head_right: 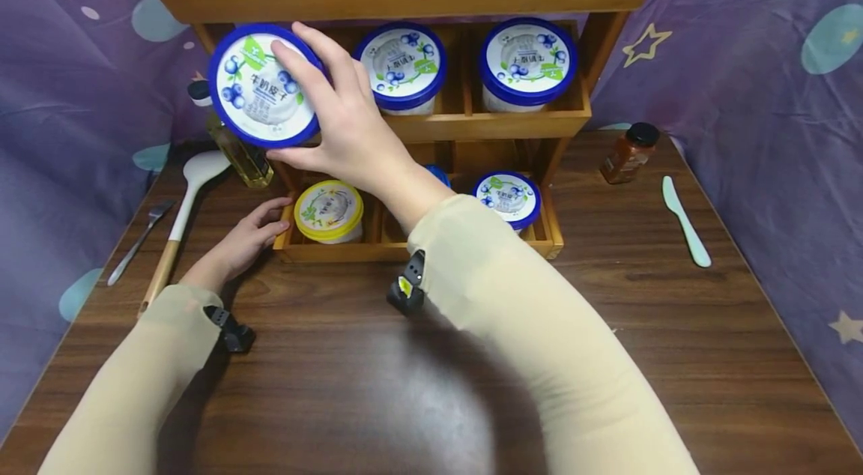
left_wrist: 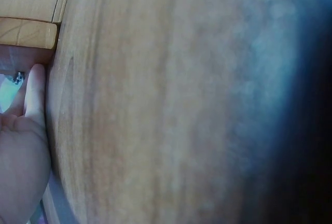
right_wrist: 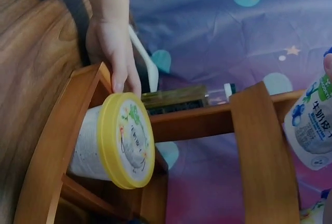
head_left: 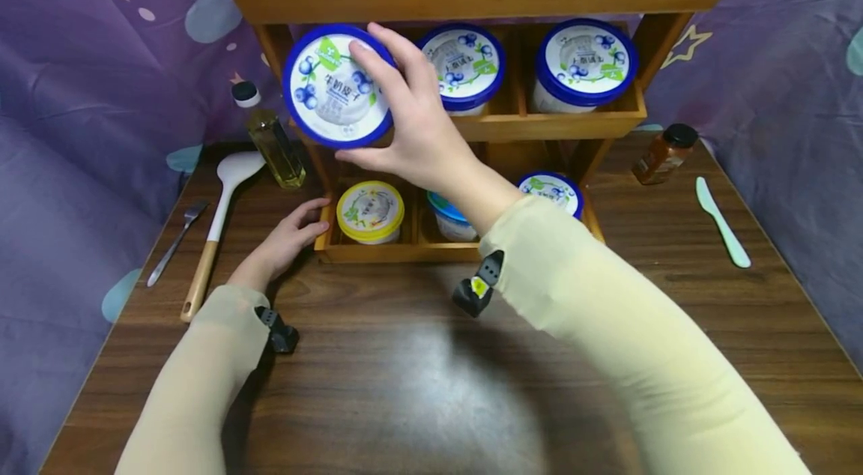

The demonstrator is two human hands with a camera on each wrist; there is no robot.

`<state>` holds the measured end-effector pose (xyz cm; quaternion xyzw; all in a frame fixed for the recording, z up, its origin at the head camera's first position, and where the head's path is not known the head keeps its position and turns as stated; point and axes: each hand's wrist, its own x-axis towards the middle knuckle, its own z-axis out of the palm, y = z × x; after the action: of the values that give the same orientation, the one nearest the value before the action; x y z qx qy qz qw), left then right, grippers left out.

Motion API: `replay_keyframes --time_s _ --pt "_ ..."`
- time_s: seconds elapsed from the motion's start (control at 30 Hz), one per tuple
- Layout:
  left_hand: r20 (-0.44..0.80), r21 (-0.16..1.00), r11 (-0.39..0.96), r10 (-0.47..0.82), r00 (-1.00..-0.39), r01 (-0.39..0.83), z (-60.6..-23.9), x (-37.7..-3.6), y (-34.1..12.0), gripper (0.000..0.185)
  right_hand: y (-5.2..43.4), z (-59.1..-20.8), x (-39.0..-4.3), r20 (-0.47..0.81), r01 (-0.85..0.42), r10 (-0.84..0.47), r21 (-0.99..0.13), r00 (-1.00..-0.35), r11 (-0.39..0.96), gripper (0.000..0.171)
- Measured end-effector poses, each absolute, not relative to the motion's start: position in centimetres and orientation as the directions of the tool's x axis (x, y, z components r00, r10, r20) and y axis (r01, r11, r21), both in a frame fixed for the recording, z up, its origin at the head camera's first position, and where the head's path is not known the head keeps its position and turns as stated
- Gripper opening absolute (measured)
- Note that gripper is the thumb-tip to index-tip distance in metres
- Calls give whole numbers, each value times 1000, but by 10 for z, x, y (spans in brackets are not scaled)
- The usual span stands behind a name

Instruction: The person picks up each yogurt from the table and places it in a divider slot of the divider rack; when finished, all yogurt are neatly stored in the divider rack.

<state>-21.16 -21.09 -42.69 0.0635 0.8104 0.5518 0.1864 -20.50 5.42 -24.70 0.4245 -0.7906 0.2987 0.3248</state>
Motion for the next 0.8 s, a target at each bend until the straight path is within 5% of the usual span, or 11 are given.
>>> replay_keyframes --time_s 0.2,0.4,0.8 --pt "-234 918 382 300 -925 -108 -434 -215 -213 58 47 -254 -213 819 -878 -465 -95 -337 468 85" --pt "-219 918 387 299 -929 -92 -443 -219 -216 59 43 -258 -219 837 -863 -450 -50 -311 503 80" --pt "-200 927 368 308 -930 -78 -445 -219 -217 58 25 -265 -226 740 -762 -412 -205 -532 614 86"
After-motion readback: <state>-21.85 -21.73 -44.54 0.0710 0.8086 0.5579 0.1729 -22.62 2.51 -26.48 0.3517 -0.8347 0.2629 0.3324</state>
